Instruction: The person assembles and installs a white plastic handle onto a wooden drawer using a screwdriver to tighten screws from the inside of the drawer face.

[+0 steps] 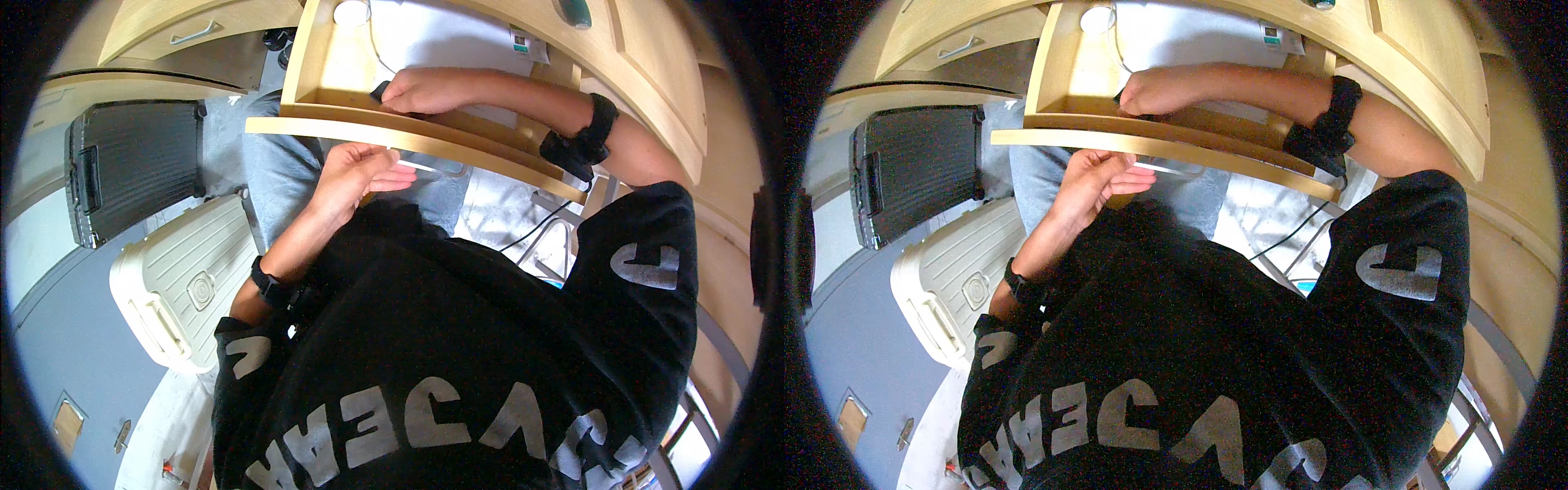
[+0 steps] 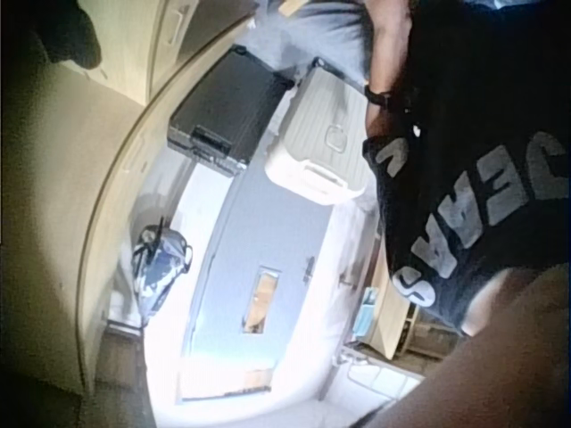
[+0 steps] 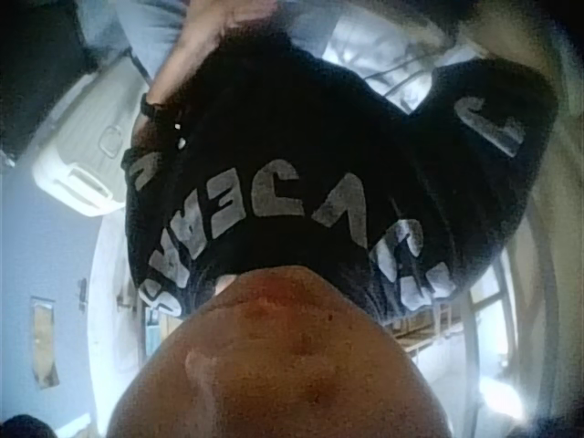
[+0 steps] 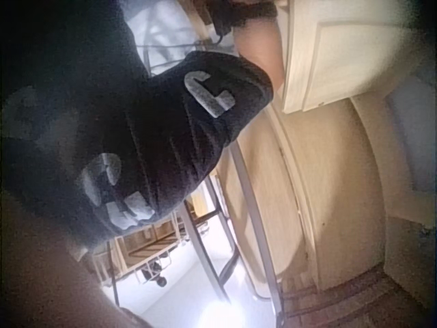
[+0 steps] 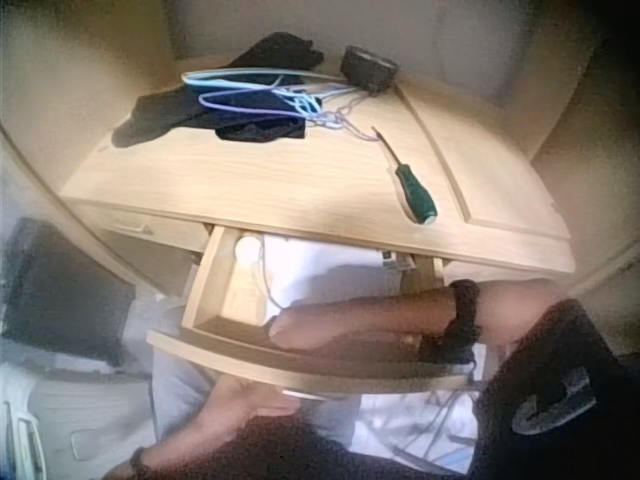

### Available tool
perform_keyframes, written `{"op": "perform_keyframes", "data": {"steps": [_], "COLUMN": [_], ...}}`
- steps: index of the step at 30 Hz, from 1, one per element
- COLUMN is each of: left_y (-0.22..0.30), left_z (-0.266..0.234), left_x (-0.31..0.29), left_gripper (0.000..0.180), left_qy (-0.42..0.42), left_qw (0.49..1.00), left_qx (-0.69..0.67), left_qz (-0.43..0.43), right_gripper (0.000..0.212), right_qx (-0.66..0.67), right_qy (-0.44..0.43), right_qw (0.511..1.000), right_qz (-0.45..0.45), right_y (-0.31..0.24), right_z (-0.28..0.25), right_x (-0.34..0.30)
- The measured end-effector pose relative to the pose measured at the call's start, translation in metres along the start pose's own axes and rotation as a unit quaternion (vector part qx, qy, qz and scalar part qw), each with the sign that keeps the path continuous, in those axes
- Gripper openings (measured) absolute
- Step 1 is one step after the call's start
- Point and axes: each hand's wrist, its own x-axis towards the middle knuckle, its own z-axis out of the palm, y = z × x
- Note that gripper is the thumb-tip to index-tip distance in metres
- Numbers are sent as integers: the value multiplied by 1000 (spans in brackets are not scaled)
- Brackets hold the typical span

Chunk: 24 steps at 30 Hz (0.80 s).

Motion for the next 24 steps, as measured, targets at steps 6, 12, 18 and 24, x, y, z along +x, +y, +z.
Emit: {"op": "perform_keyframes", "data": {"steps": [6,12,18,24], "left_y": [-3,-15,-25,-39], "left_z": [8,15,35,38], "left_x": [1,8,19,20], "left_gripper": [29,27,38,37], "left_qy": [-34,-85,-125,-168], "left_qw": [996,990,980,967], "left_qx": [-84,-106,-139,-169], "left_qz": [-27,-43,-74,-85], "right_gripper": [31,21,16,14], "right_qx": [-27,36,17,8], "right_qy": [11,-14,-23,-61], "right_qw": [999,999,999,998], "right_qz": [-23,-12,-42,-17], "right_y": [-6,0,-3,-13], "right_z": [-2,-4,-5,-3], "right_x": [-3,-2,-3,0]}}
